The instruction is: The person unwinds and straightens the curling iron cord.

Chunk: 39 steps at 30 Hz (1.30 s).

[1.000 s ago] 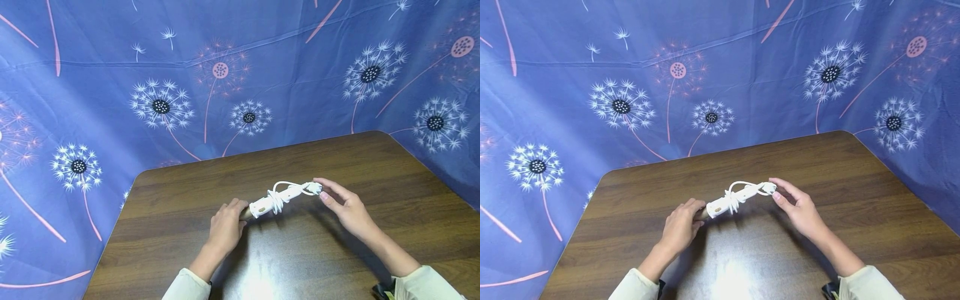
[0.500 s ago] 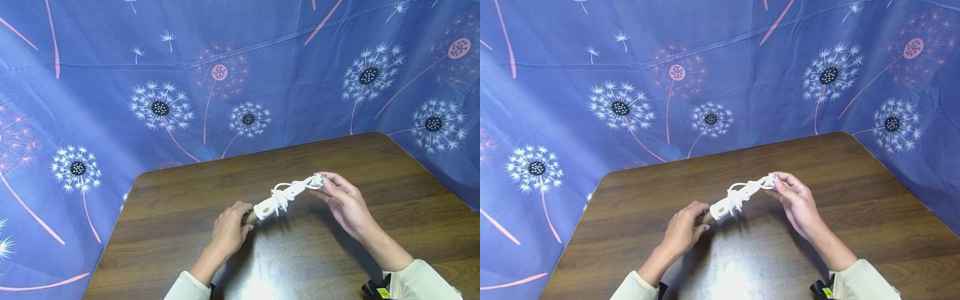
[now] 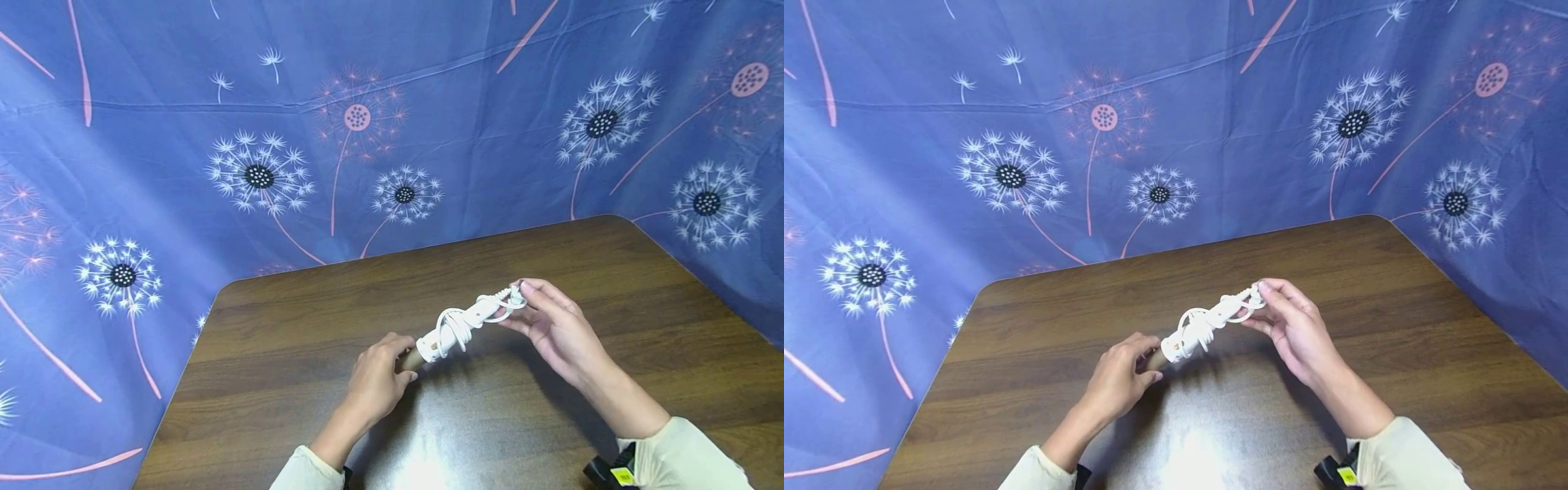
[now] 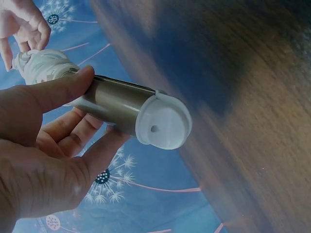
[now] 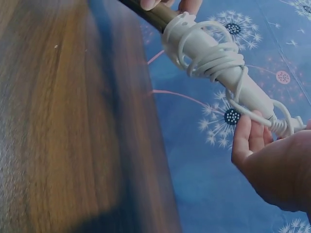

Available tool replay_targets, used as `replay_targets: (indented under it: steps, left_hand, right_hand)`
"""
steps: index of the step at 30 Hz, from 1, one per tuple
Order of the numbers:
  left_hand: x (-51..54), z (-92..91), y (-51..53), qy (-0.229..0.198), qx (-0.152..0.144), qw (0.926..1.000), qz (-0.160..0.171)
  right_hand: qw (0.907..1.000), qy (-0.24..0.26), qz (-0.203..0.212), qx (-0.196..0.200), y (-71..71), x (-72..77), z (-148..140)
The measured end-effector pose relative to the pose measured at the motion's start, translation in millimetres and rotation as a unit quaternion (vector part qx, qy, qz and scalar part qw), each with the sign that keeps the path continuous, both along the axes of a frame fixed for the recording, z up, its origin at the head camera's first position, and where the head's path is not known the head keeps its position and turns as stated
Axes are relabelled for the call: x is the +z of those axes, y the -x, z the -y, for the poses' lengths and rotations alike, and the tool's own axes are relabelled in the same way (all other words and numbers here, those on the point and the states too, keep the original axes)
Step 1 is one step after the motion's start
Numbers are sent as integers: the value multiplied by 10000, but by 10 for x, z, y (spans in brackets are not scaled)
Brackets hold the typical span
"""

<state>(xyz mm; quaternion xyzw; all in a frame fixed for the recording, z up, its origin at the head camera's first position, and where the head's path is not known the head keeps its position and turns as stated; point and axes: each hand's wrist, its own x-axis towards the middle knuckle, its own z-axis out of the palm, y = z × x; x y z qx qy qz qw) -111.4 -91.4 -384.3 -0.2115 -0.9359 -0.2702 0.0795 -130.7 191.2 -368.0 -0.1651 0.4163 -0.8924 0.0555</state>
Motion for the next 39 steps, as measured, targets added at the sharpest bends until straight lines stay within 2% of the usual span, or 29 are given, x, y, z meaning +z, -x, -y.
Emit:
replay_targets:
  steps: [6, 10, 19, 26, 30, 36, 38, 39]
  left_hand:
    - [0, -5, -13, 36, -15, 10000, -24]
    - [-6, -11, -21, 40, -29, 10000, 0]
    - [-17, -19, -40, -36, -48, 10000, 66]
    - [-18, -35, -40, -64, -24, 10000, 69]
    - [-21, -53, -45, -101, 35, 9999, -20]
    - [-36, -79, -53, -166, 179, 9993, -289]
    - [-39, -85, -50, -204, 209, 9990, -328]
    - [-38, -85, -48, -232, 214, 9990, -331]
  right_hand:
    - [9980, -318, 449, -314, 2, 35, 31]
    - [9958, -491, 589, -501, 3, 50, 61]
    - [9916, -792, 568, -852, -26, 77, 98]
    - [9872, -983, 325, -1216, -41, 120, 163]
    - [9771, -1225, 306, -1715, -41, 153, 229]
    - [9498, -1855, 496, -2469, -53, 207, 320]
    - [9475, -1911, 460, -2521, -59, 206, 335]
    - [9492, -1882, 411, -2487, -63, 199, 339]
